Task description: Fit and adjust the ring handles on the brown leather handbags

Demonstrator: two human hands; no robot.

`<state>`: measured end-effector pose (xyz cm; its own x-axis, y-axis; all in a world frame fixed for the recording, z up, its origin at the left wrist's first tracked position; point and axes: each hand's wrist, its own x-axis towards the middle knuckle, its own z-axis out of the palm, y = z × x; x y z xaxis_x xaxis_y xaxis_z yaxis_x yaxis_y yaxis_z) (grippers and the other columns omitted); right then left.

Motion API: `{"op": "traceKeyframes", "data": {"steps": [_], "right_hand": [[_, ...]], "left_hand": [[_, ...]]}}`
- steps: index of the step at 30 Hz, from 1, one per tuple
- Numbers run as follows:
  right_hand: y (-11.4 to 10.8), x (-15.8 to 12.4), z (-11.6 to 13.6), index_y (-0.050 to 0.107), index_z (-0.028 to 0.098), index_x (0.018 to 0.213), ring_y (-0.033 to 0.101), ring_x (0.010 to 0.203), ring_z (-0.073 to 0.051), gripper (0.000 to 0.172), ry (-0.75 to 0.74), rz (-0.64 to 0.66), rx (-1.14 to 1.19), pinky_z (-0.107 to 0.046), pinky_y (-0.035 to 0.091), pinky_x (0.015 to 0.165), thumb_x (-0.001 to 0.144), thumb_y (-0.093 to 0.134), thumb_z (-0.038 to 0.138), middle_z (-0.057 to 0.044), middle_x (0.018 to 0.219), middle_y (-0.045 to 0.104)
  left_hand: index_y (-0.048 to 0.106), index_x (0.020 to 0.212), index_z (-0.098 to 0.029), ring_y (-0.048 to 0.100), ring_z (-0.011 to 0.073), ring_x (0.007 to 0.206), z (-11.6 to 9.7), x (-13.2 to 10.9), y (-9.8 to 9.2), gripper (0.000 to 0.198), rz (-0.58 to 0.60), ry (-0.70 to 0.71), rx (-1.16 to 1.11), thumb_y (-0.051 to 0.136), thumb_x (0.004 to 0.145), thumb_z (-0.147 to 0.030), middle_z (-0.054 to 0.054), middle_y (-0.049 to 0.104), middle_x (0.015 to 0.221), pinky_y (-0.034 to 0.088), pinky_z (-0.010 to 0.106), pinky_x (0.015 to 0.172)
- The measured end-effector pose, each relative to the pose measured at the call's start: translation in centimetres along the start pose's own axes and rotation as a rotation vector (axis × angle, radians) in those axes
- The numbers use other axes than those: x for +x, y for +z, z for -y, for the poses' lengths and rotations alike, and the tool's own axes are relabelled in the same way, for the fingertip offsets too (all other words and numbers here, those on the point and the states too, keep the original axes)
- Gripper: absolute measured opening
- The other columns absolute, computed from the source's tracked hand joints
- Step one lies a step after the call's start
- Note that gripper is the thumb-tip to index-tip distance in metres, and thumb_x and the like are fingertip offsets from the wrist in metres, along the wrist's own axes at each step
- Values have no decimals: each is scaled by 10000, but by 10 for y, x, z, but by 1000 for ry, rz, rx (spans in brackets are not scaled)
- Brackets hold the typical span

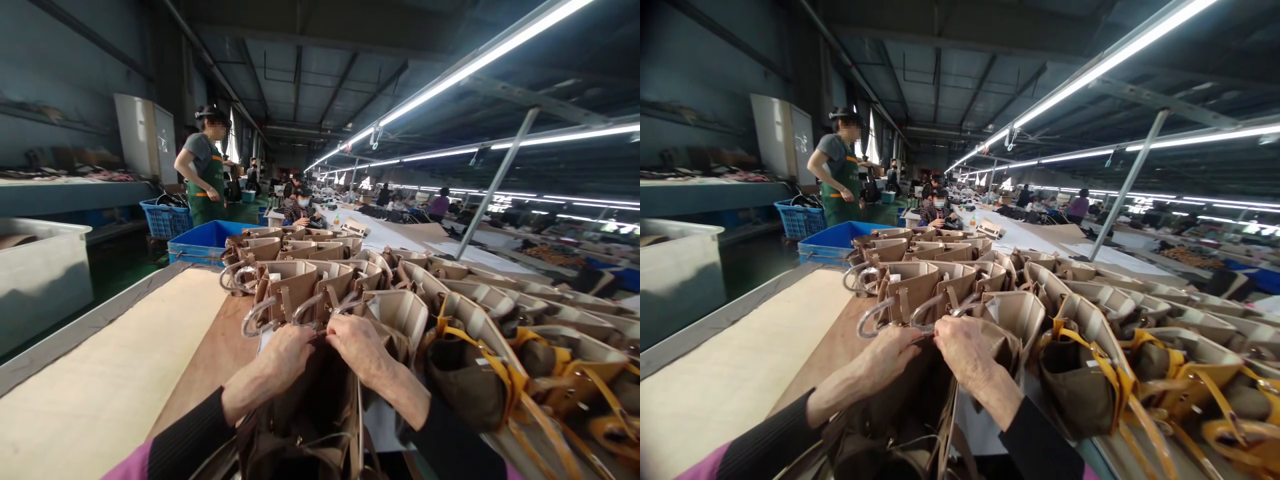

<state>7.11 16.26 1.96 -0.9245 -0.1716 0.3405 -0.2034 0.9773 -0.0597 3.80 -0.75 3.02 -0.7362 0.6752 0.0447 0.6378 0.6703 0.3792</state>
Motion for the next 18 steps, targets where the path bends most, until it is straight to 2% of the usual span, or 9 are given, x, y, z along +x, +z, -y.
{"op": "traceKeyframes", "data": {"steps": [9, 13, 18], "right_hand": [[2, 0, -3, 540, 202, 705, 582, 698, -175, 125, 53, -23, 60, -274, 333, 619, 789, 614, 145, 0, 709, 620], [2, 4, -2, 522, 200, 670, 570, 685, -170, 152, 57, -26, 118, -278, 315, 613, 791, 592, 140, -3, 689, 611], [2, 5, -2, 523, 200, 673, 560, 672, -168, 129, 115, -24, 236, -273, 315, 596, 769, 580, 134, 5, 661, 598]], "left_hand": [[652, 954, -159, 640, 236, 907, 2, -1, 0, 233, -5, -10, 71, 447, 863, -223, 92, 690, 957, 459, 300, 771], [625, 1016, -169, 634, 253, 933, -2, 9, -3, 245, -6, 16, 130, 540, 825, -296, 90, 681, 983, 470, 316, 791], [673, 899, -171, 657, 272, 896, -8, 26, -4, 206, 13, 60, 223, 502, 847, -273, 100, 699, 919, 490, 339, 768]]}}
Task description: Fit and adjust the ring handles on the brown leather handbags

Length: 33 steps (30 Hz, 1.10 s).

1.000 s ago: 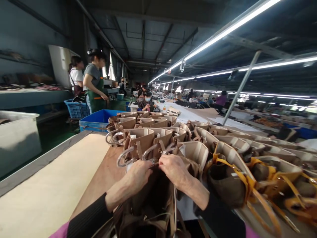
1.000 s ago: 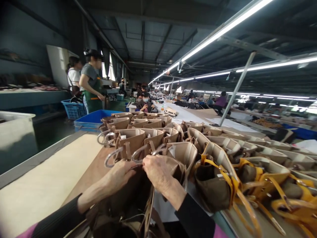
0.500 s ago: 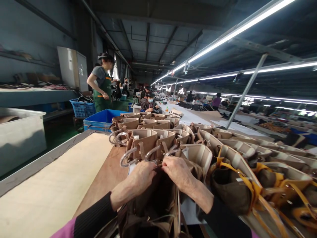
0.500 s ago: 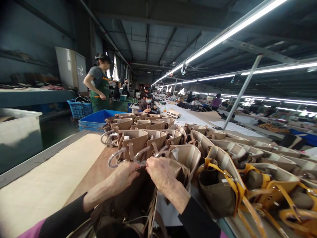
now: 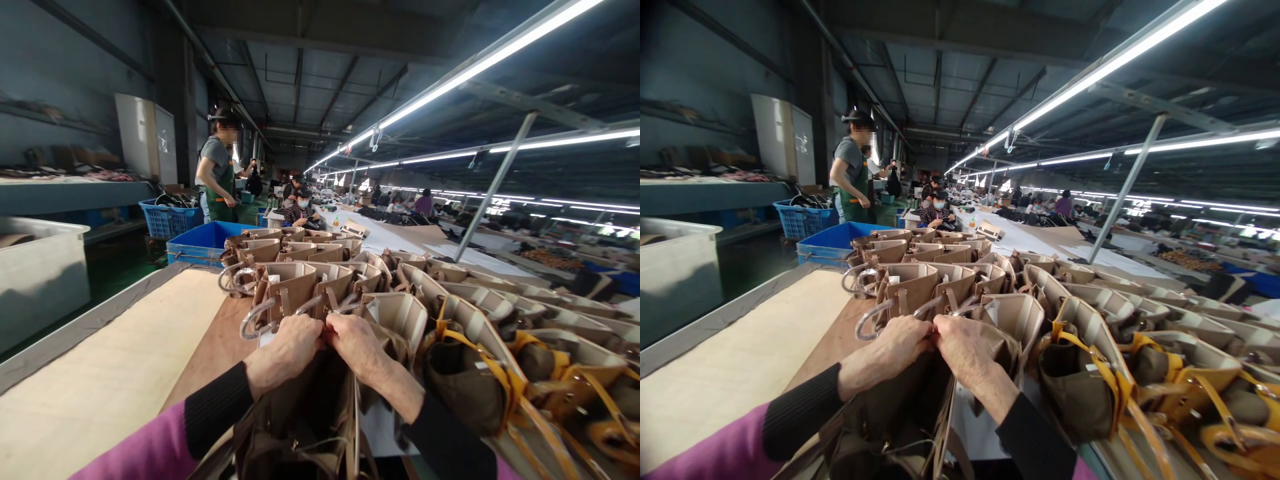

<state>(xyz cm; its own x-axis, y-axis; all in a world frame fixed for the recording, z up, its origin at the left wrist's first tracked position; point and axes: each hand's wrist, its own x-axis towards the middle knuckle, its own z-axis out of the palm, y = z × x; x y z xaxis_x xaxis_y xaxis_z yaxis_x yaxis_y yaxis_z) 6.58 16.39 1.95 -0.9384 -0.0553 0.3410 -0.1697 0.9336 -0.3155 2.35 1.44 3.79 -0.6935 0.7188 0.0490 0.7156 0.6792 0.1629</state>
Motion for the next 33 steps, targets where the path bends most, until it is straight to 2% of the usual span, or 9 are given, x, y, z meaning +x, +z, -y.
{"op": "traceKeyframes", "data": {"steps": [2, 5, 9, 12, 16, 20, 27, 33], "right_hand": [[-1, -4, -4, 555, 205, 808, 572, 713, -159, 107, 38, -4, 73, -256, 345, 620, 746, 604, 133, 16, 738, 626], [-2, -10, -9, 566, 211, 985, 596, 790, -154, 301, 61, 28, 185, -236, 391, 657, 705, 647, 134, 22, 862, 661], [-8, -15, -9, 669, 225, 863, 604, 765, -151, 171, 44, 75, 262, -239, 402, 667, 753, 587, 124, 36, 798, 675], [-12, -15, -5, 711, 263, 844, 605, 787, -152, 183, 39, 59, 256, -247, 398, 707, 786, 578, 152, 49, 789, 686], [-11, -14, -4, 723, 293, 892, 613, 811, -154, 187, 38, 27, 173, -250, 397, 730, 825, 579, 194, 46, 828, 702], [-10, -13, -3, 723, 268, 864, 623, 812, -172, 161, 28, 29, 29, -259, 401, 725, 840, 578, 201, 10, 822, 706], [-13, -8, 3, 710, 214, 764, 646, 752, -236, 170, 5, 75, -235, -295, 387, 619, 841, 561, 182, -64, 757, 702], [-9, -4, 1, 695, 226, 754, 652, 734, -207, 182, -55, 76, -305, -278, 373, 598, 852, 543, 207, -42, 753, 705]], "left_hand": [[685, 890, -179, 658, 263, 903, -1, 1, -2, 228, 2, 19, 2, 470, 865, -251, 96, 702, 913, 488, 332, 782], [689, 921, -182, 655, 268, 914, -1, -2, -5, 238, -5, 24, -5, 466, 867, -243, 96, 703, 904, 484, 336, 794], [694, 944, -190, 655, 264, 912, 5, -1, -2, 240, -11, 24, -35, 478, 863, -254, 89, 704, 904, 482, 322, 781], [690, 917, -195, 662, 246, 865, 13, 3, 3, 223, -21, 43, -58, 485, 862, -265, 70, 703, 864, 478, 298, 752], [679, 856, -187, 666, 228, 796, 17, 6, 6, 222, -35, 76, -59, 481, 874, -287, 60, 693, 798, 474, 273, 703], [676, 847, -176, 669, 231, 822, 10, 4, 0, 257, -1, 58, -11, 456, 902, -295, 74, 697, 823, 486, 276, 715], [676, 883, -161, 668, 269, 886, 3, 4, -1, 270, 32, 47, 22, 445, 914, -296, 107, 704, 897, 508, 332, 770], [661, 892, -182, 662, 275, 867, 7, 1, 1, 236, -46, 42, 2, 507, 873, -360, 82, 697, 883, 507, 367, 766]]}}
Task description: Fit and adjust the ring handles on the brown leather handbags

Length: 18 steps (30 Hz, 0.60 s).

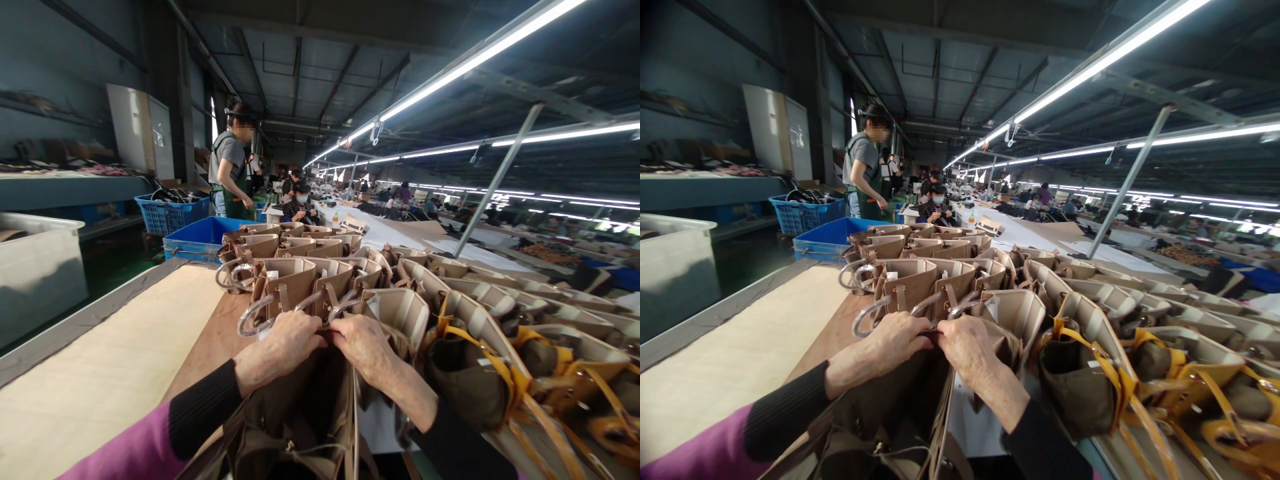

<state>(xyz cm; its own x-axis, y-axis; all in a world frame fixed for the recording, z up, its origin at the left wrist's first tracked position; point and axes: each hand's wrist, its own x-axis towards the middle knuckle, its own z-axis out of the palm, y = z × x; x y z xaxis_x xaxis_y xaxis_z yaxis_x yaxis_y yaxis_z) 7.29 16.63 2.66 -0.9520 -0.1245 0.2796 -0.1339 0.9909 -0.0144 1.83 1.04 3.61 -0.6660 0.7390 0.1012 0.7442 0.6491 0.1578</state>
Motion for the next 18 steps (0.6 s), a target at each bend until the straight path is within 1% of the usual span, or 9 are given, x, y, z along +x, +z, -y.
{"op": "traceKeyframes", "data": {"steps": [3, 7, 10, 13, 18], "right_hand": [[3, 2, 0, 688, 228, 754, 650, 711, -203, 162, -21, -7, -11, -276, 361, 575, 845, 555, 237, -41, 739, 702], [5, 3, 0, 685, 220, 757, 648, 719, -201, 157, -18, -17, -7, -274, 366, 590, 845, 556, 241, -46, 744, 700], [5, 1, -2, 674, 214, 749, 642, 761, -198, 173, -26, -14, 14, -270, 385, 631, 856, 540, 231, -43, 777, 699], [6, -2, -4, 670, 206, 766, 632, 768, -194, 201, -35, -4, 33, -269, 404, 667, 875, 501, 209, -50, 783, 690], [5, -4, -3, 677, 196, 805, 631, 767, -193, 221, -46, 0, 50, -266, 424, 690, 895, 475, 196, -60, 785, 683]], "left_hand": [[659, 864, -184, 658, 262, 832, 1, 1, 0, 229, -35, 18, 30, 580, 817, -393, 69, 687, 846, 504, 337, 732], [679, 834, -199, 661, 235, 816, 2, 5, -2, 191, 13, 4, 25, 543, 838, -333, 60, 687, 811, 496, 293, 704], [688, 851, -197, 662, 237, 834, 2, 8, -3, 198, 37, 32, 12, 517, 855, -295, 70, 695, 832, 494, 291, 714], [697, 855, -188, 666, 231, 839, 5, 10, -1, 213, 40, 108, 3, 508, 869, -285, 81, 705, 848, 491, 276, 719], [693, 824, -169, 670, 213, 805, 13, 14, 0, 260, 43, 261, -30, 465, 902, -267, 75, 710, 817, 476, 241, 683]]}}
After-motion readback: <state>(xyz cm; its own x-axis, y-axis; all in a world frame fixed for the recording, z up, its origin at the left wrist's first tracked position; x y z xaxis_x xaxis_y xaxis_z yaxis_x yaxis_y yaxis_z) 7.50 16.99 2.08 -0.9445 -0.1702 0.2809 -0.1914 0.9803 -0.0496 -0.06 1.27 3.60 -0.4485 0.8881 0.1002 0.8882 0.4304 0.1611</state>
